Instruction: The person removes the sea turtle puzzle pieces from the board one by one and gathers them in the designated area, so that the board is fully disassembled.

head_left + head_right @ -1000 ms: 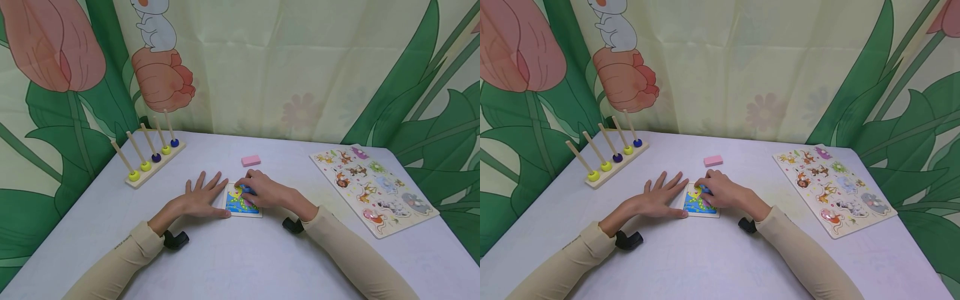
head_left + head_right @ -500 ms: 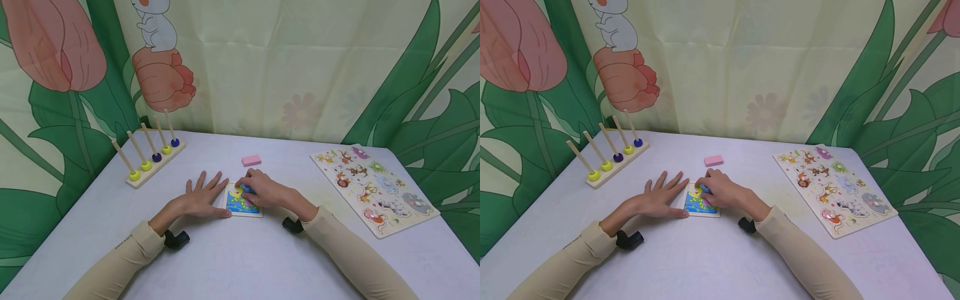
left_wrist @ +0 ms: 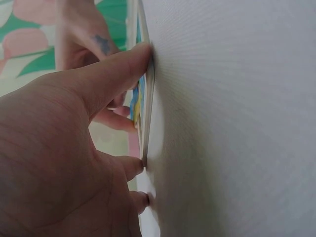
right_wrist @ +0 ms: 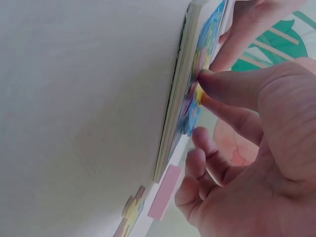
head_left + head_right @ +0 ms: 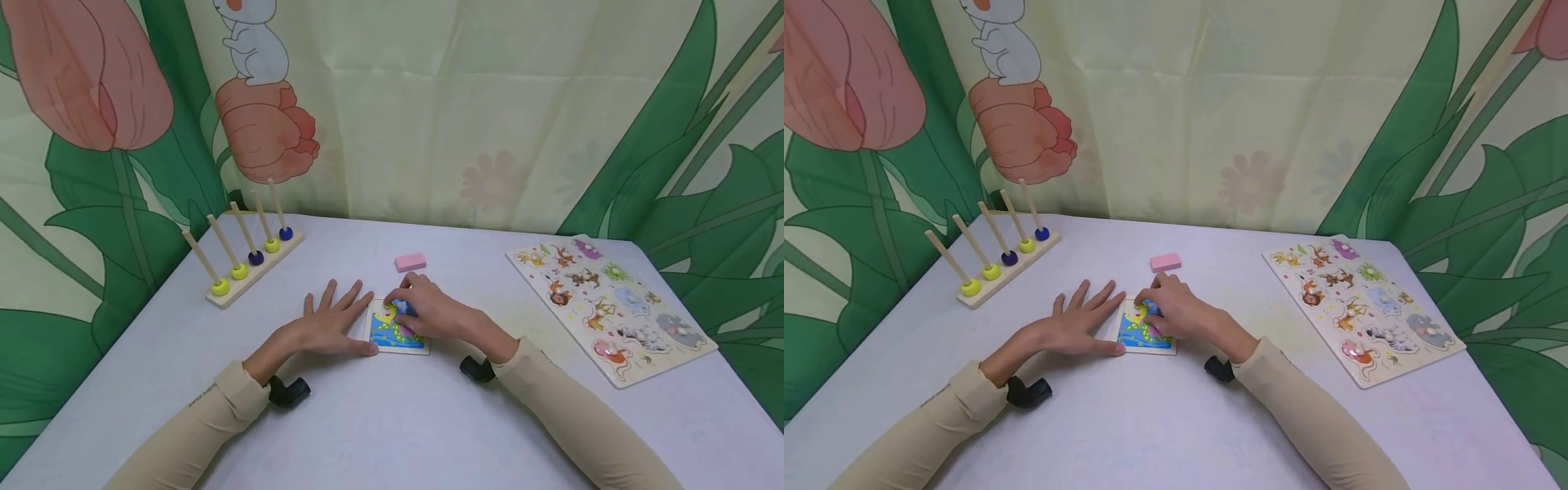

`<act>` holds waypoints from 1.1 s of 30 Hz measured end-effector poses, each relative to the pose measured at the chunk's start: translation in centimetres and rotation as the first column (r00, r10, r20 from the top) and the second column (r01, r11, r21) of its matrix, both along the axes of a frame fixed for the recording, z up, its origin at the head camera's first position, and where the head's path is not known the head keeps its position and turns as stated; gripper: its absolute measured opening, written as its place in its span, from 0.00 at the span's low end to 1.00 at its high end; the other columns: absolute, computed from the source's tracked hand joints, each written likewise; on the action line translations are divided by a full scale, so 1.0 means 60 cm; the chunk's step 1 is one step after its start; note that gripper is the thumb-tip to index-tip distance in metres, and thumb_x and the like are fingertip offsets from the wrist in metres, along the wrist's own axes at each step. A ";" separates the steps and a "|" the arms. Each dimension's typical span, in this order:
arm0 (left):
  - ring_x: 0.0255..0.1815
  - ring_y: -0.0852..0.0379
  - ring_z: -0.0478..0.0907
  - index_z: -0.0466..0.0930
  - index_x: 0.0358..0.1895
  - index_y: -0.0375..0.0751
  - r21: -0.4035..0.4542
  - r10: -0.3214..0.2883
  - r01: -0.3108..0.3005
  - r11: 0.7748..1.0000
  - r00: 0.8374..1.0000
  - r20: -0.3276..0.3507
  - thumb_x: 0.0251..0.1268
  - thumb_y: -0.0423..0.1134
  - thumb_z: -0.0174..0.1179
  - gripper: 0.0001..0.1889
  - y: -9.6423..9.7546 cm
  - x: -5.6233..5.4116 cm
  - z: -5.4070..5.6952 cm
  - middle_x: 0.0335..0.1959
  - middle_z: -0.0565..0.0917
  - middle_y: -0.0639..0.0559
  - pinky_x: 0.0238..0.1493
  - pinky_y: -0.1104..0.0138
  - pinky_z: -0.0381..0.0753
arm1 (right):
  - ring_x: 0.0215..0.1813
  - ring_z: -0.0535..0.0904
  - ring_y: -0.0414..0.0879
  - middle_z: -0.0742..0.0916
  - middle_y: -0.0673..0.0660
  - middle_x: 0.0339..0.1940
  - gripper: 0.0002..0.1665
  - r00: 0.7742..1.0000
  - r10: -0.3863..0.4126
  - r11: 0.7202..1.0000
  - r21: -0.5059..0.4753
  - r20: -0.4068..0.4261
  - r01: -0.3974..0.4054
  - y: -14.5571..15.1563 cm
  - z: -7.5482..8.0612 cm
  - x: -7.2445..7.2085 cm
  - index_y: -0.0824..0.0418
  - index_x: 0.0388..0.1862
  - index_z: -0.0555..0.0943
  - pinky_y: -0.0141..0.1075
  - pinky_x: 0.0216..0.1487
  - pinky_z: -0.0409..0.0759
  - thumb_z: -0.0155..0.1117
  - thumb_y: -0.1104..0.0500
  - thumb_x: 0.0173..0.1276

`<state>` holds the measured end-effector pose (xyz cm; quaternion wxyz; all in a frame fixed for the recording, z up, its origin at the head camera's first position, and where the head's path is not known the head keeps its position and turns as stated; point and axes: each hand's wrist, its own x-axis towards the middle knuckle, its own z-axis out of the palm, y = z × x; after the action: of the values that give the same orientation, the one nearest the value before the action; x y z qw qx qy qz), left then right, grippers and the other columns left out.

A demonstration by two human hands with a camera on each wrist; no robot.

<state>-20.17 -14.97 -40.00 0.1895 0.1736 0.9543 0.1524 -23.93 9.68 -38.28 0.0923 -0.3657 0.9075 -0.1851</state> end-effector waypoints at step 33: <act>0.89 0.29 0.22 0.43 0.88 0.60 -0.011 0.010 -0.010 1.000 1.000 -0.012 0.60 0.78 0.59 0.58 0.000 -0.006 -0.015 0.91 0.33 0.52 0.77 0.21 0.29 | 0.58 0.75 0.51 0.81 0.60 0.58 0.27 0.999 -0.031 0.999 0.015 -0.032 0.031 0.011 0.005 0.006 0.53 0.71 0.81 0.42 0.56 0.77 0.72 0.57 0.74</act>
<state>-20.55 -14.96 -40.89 0.1840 0.1687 0.9571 0.1471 -23.57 10.34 -38.00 0.0778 -0.3539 0.9158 -0.1735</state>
